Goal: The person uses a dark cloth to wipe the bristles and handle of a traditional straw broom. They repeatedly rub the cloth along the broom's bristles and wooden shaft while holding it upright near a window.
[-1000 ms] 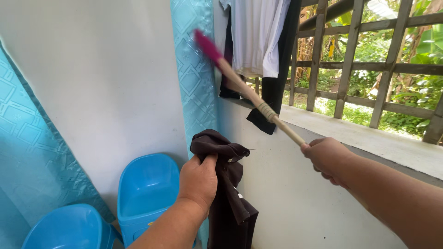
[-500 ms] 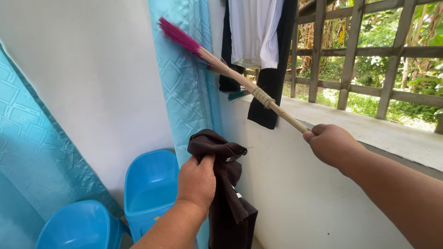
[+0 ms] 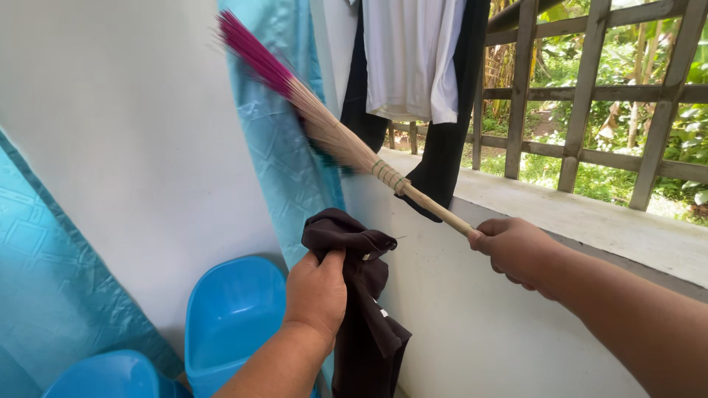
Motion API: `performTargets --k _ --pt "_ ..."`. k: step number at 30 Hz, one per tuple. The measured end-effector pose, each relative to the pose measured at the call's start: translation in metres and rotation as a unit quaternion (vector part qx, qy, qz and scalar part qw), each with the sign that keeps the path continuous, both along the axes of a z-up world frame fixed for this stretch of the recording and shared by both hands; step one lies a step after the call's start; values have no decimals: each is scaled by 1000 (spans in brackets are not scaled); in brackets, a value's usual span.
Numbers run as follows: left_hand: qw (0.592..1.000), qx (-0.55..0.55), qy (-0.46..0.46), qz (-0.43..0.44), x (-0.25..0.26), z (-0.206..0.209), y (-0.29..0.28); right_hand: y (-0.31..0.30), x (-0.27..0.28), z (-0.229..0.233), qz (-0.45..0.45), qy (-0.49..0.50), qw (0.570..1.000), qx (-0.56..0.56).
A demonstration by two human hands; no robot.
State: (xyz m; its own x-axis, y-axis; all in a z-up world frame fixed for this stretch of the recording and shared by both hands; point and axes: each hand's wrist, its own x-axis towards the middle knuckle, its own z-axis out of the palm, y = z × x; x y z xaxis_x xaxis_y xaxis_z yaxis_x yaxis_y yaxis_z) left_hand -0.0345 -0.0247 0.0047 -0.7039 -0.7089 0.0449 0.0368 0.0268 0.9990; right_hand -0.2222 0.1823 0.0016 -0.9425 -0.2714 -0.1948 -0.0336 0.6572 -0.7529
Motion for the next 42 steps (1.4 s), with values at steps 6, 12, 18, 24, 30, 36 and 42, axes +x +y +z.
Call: performTargets --k 6,12,18,24,30,36,42 --pt "1000 -5 2 -9 -14 -7 -13 10 3 -10 -53 157 981 96" --pt "999 -9 15 -36 -24 -6 -4 8 21 -9 -82 19 996 17" --pt "999 -40 23 -24 -23 3 1 11 41 4 -52 -32 997 -53" --pt "994 -95 47 -18 -32 24 -3 30 41 18 -111 9 993 -24" --pt "979 -177 99 -34 -42 63 0 28 28 31 -46 -106 991 60" --pt "975 -194 87 -64 -26 95 17 50 19 55 -46 44 998 30" --pt "977 -192 72 -52 0 100 37 56 49 39 -117 -47 992 26"
